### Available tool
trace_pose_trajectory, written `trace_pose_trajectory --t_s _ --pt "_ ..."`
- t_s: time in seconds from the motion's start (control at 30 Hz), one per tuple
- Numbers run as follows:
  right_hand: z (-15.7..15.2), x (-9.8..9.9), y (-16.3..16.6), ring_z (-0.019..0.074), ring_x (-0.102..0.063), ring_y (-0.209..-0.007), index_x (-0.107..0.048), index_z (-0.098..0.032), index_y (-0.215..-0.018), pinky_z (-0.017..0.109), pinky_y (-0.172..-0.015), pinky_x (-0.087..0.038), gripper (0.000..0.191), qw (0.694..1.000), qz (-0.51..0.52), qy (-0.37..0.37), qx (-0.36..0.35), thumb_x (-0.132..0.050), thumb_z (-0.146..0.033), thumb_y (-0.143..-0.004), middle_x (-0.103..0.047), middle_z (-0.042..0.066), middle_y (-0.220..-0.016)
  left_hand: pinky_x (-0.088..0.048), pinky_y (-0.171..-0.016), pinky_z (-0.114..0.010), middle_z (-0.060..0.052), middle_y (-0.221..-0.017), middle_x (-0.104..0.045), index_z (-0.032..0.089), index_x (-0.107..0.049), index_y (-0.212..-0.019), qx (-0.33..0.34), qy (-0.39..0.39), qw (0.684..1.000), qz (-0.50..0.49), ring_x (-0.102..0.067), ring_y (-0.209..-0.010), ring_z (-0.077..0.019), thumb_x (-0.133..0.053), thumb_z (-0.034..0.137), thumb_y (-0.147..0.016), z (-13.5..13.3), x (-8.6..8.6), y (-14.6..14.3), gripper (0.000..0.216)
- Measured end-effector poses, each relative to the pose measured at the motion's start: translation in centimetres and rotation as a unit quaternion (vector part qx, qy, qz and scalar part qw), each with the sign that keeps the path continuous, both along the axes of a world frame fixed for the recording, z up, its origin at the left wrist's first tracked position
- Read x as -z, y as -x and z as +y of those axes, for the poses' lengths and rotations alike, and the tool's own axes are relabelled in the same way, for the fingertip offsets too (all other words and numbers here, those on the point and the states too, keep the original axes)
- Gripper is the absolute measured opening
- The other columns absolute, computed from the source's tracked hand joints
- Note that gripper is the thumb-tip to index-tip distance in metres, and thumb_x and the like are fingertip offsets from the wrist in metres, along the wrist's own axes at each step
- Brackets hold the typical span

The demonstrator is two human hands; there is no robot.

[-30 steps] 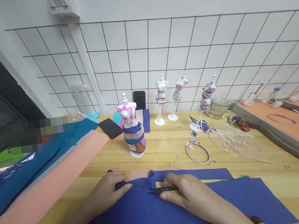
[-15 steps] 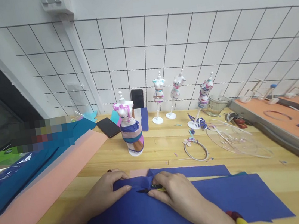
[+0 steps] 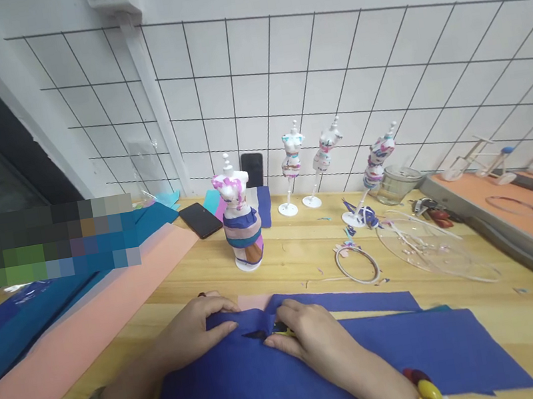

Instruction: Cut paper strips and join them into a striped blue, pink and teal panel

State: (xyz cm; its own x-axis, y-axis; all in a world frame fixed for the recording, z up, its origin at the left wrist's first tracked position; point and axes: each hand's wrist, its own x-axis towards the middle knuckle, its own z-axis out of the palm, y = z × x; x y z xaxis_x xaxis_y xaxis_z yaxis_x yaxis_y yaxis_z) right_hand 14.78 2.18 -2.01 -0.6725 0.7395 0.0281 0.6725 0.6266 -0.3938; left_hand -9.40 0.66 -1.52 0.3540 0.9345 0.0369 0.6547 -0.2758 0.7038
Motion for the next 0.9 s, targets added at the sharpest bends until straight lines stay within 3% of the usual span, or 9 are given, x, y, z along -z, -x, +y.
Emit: trace_pose_trajectory --t_s 0.13,0.3,0.9 --pt "-0.05 -0.38 -0.02 0.0167 -0.062 -0.071 -0.06 -0.018 -0.084 0.025 -0.063 -0.044 0.024 0.999 0.01 0.024 -0.022 -0.048 -0.037 -0.094 -0.063 0.004 -0.083 -0.043 -0.085 -0.027 0.0 -0.097 -0.07 0.024 -0.069 -0.094 0.001 -0.013 1.0 0.0 -0.061 -0.093 -0.0176 -0.06 0.024 -0.081 0.07 0.07 0.04 0.016" --pt "0.11 -0.31 -0.07 0.0167 -0.06 -0.068 -0.06 -0.019 -0.081 0.025 -0.062 -0.044 0.031 0.999 0.006 0.005 -0.036 -0.044 -0.041 -0.095 -0.061 0.003 -0.08 -0.043 -0.079 -0.025 0.002 -0.088 -0.07 0.024 -0.069 -0.085 0.015 -0.018 1.0 -0.005 -0.062 -0.086 -0.0159 -0.055 0.023 -0.084 0.19 0.0 0.01 0.014" --pt "0.43 0.19 0.14 0.0182 -0.062 -0.071 -0.063 -0.018 -0.085 0.027 -0.063 -0.045 0.038 0.999 0.009 0.001 -0.04 -0.038 -0.044 -0.096 -0.063 0.005 -0.083 -0.041 -0.078 -0.026 0.004 -0.089 -0.07 0.023 -0.064 -0.084 0.014 -0.004 1.0 -0.005 -0.062 -0.085 -0.0162 -0.052 0.025 -0.086 0.35 -0.08 -0.05 0.012"
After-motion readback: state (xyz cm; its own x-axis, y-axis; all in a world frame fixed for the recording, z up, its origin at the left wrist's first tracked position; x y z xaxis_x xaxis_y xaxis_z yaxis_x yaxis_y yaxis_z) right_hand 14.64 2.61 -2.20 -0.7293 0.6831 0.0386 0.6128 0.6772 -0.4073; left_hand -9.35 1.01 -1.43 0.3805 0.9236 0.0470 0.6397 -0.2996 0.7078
